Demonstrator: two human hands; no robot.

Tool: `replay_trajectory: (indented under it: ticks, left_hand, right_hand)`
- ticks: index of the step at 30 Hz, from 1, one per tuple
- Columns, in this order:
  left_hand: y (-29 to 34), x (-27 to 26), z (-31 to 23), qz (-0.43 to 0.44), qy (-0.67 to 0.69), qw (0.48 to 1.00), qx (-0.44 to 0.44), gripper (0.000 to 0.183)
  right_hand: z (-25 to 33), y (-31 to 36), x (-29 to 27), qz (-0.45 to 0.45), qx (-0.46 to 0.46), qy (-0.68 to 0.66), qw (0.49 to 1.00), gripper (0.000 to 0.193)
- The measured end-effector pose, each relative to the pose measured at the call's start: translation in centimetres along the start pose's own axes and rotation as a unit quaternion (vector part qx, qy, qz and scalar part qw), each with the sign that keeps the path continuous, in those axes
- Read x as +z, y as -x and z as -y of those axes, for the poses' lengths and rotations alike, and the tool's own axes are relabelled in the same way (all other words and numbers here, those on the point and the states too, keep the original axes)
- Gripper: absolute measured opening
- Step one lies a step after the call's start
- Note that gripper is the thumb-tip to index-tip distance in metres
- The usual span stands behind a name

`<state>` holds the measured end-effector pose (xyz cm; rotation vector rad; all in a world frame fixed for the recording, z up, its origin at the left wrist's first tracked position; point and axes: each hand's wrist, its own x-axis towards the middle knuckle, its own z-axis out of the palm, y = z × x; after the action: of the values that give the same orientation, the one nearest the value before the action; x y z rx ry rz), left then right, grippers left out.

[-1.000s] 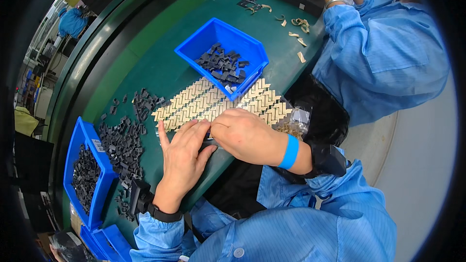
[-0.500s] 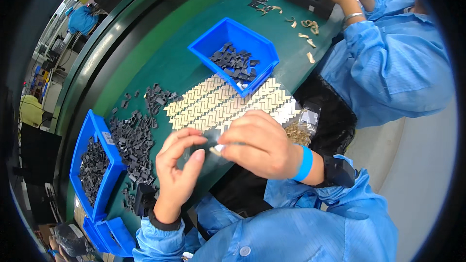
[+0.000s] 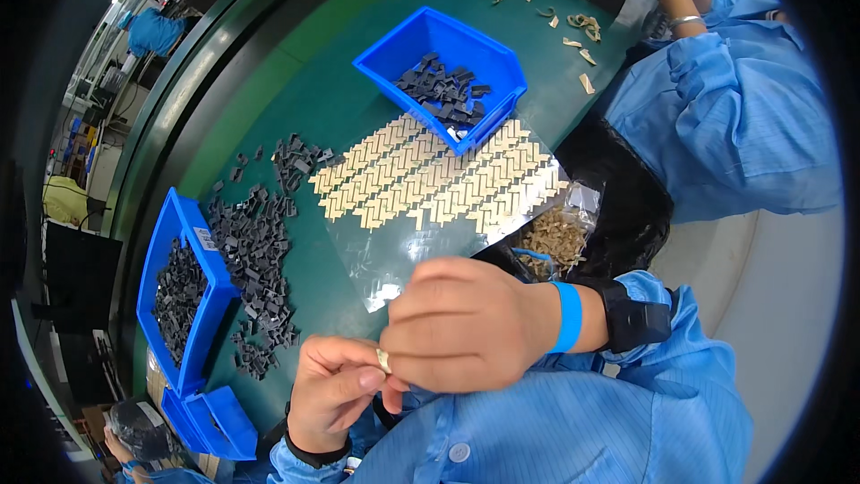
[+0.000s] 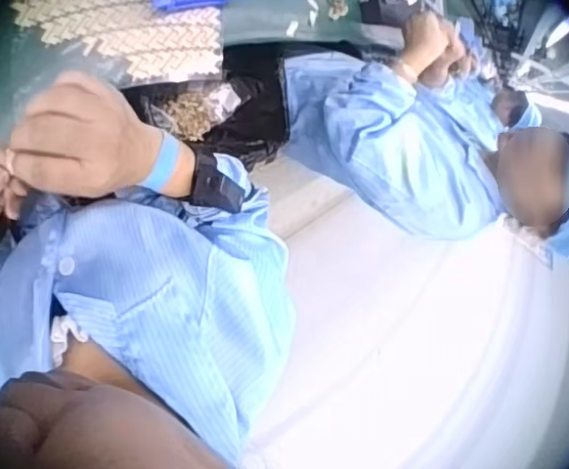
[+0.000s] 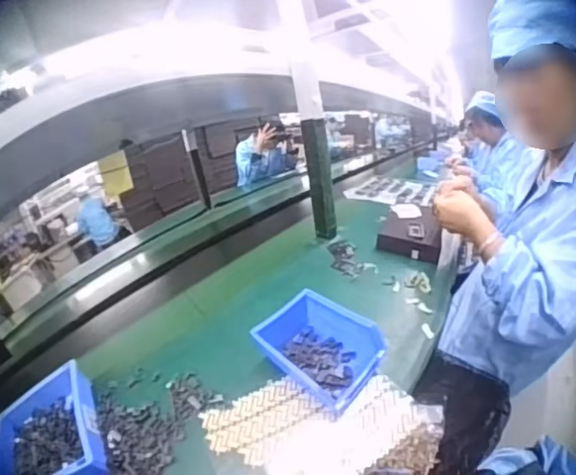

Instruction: Assembling small electronic or mechanical components by fitting metal clips into plastic housings on a factory assembly line.

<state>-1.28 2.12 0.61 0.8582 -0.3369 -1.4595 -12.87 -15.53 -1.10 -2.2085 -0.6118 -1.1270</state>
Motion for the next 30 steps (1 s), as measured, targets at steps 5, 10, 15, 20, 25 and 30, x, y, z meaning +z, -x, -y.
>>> replay_trajectory:
  ticks: [5,10,15,20,25,30]
  left_hand:
    - [0.1,0.4,1.1,-0.123,-0.112,0.983,0.078,0.014]
    - [0.1,1.2,1.5,-0.172,-0.178,0.962,0.114,0.014]
    - [-1.0,0.8,1.7,-0.173,-0.395,0.883,0.187,0.016]
    - [-2.1,0.9,2.4,-0.15,-0.459,0.824,0.298,0.012]
    - [-1.7,0.1,2.0,-0.142,-0.386,0.885,0.219,0.011]
    - [-0.4,-0.2,1.0,-0.199,-0.144,0.957,0.154,0.015]
  right_hand:
    - [0.2,0.1,1.0,-0.034,0.075,-0.011,0.997,0.013]
    - [0.3,-0.2,1.9,-0.021,0.136,0.01,0.99,0.018]
    - [-0.5,-0.4,1.5,0.045,0.164,0.003,0.985,0.018]
    - [0.4,-0.4,0.7,0.064,0.245,-0.031,0.967,0.01]
    - [0.0,1.5,-1.7,0.037,0.377,-0.007,0.925,0.002]
    - [-0.4,7.5,-6.9,0.254,0.39,0.238,0.853,0.004]
